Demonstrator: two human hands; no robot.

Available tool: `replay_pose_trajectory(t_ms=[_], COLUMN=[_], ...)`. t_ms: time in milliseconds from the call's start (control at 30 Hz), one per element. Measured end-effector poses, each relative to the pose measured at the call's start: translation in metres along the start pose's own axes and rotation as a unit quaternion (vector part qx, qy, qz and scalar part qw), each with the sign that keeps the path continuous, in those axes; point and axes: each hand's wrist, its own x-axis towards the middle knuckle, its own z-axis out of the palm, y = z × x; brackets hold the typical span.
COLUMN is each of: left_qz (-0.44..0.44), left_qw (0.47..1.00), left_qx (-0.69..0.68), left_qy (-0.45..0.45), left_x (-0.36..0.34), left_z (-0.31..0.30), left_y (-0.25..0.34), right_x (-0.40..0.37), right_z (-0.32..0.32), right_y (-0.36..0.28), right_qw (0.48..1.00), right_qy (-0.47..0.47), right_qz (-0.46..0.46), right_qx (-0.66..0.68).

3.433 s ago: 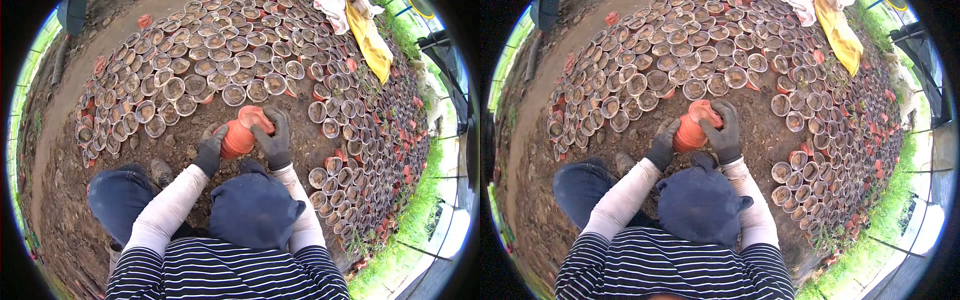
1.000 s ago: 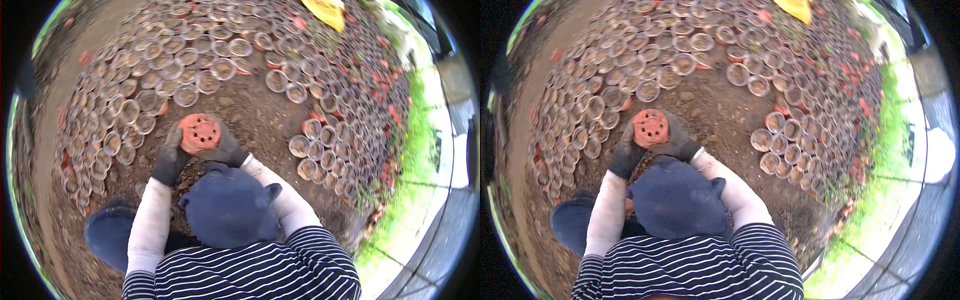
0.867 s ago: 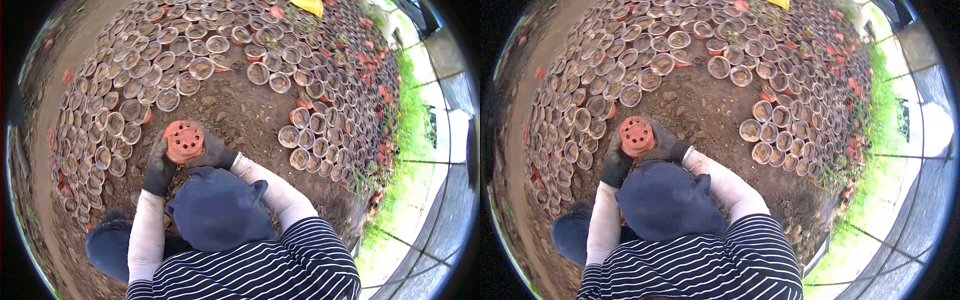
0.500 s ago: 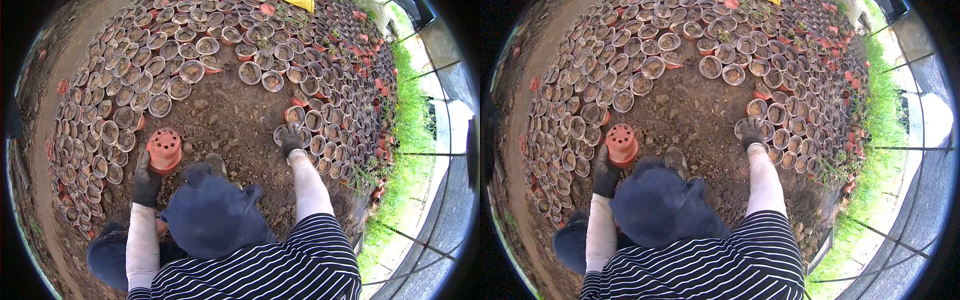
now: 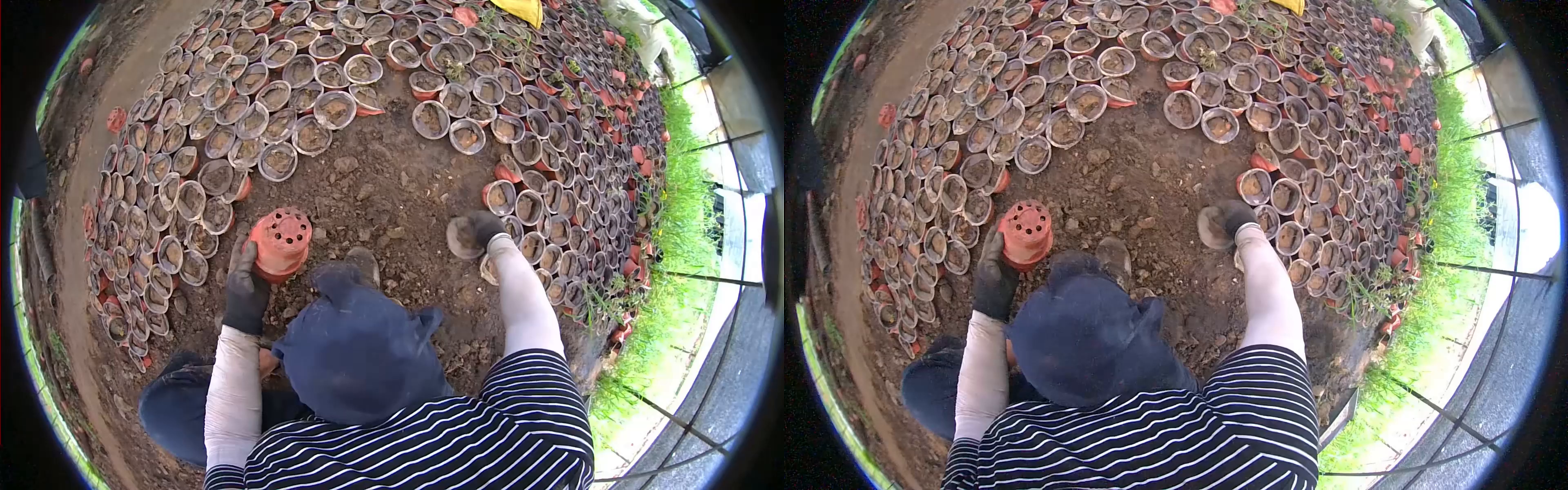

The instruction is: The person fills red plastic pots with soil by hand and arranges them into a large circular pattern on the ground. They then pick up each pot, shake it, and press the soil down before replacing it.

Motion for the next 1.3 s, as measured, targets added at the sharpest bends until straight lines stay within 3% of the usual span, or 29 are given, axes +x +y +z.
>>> replay_pose_trajectory(t_ms=[33,67,167,200,300,367,433,467,500,567,667,767,800,933,1067,1133,1200,1267,1300], left_qz=[0.001,0.002,-0.018,-0.016,-0.01,-0.003,0.072,0.072,0.073,0.007,-0.01,0.004,0.007,0.016,0.012,0.001,0.002,0.02,0.031], left_qw=[1.0,0.999,1.0,1.0,1.0,1.0,0.978,0.976,0.975,0.999,1.0,1.0,1.0,0.998,1.0,1.0,1.0,0.998,0.991], left_qx=[0.024,0.048,-0.024,-0.021,-0.014,-0.007,0.193,0.2,0.208,0.038,-0.01,0.002,0.007,0.053,0.022,0.003,0.015,0.061,0.128], left_qy=[-0.005,-0.011,0.007,0.006,0.003,-0.011,-0.037,-0.038,-0.039,-0.023,0.004,-0.012,-0.014,-0.011,0.001,0.004,0.002,0.0,-0.012], left_x=[0.001,0.001,0.007,0.007,0.002,0.005,-0.004,-0.006,-0.008,-0.001,-0.005,-0.003,-0.002,-0.002,0.0,0.001,0.0,-0.001,-0.005], left_z=[-0.002,-0.003,-0.002,0.001,0.009,0.012,0.013,0.011,0.009,0.007,0.009,0.003,0.004,0.0,0.003,0.005,0.008,0.007,0.006], left_y=[-0.001,-0.002,-0.006,-0.004,-0.002,0.0,0.008,0.008,0.008,0.002,0.005,0.003,0.003,0.003,0.001,0.001,-0.001,0.0,0.001], right_x=[-0.003,-0.005,-0.019,-0.014,-0.023,-0.029,-0.03,-0.03,-0.03,-0.04,-0.037,-0.021,-0.019,-0.022,-0.028,-0.022,-0.039,-0.036,-0.035], right_z=[-0.004,-0.005,-0.023,-0.012,0.025,0.058,0.1,0.112,0.102,0.065,0.042,0.022,0.019,0.014,0.016,0.029,0.064,0.078,0.073], right_y=[-0.003,-0.008,-0.034,-0.036,-0.065,-0.05,-0.037,-0.035,-0.044,-0.075,-0.083,-0.088,-0.086,-0.082,-0.069,-0.063,-0.057,-0.058,-0.059], right_qw=[0.995,0.983,0.933,0.927,0.904,0.956,0.973,0.963,0.967,0.948,0.96,0.982,0.977,0.985,0.946,0.929,0.949,0.95,0.959], right_qy=[0.013,0.106,0.275,0.291,0.298,0.171,0.026,0.095,0.169,0.312,0.2,0.061,0.11,0.155,0.293,0.296,0.288,0.279,0.246], right_qz=[0.001,0.006,-0.102,-0.079,0.027,0.115,0.2,0.219,0.164,0.054,-0.161,-0.122,-0.156,-0.077,-0.071,-0.064,-0.112,-0.102,-0.043], right_qx=[0.102,0.153,0.211,0.223,0.304,0.208,0.109,0.124,0.095,0.034,-0.112,-0.129,-0.09,0.029,0.119,0.212,0.06,0.095,0.131])
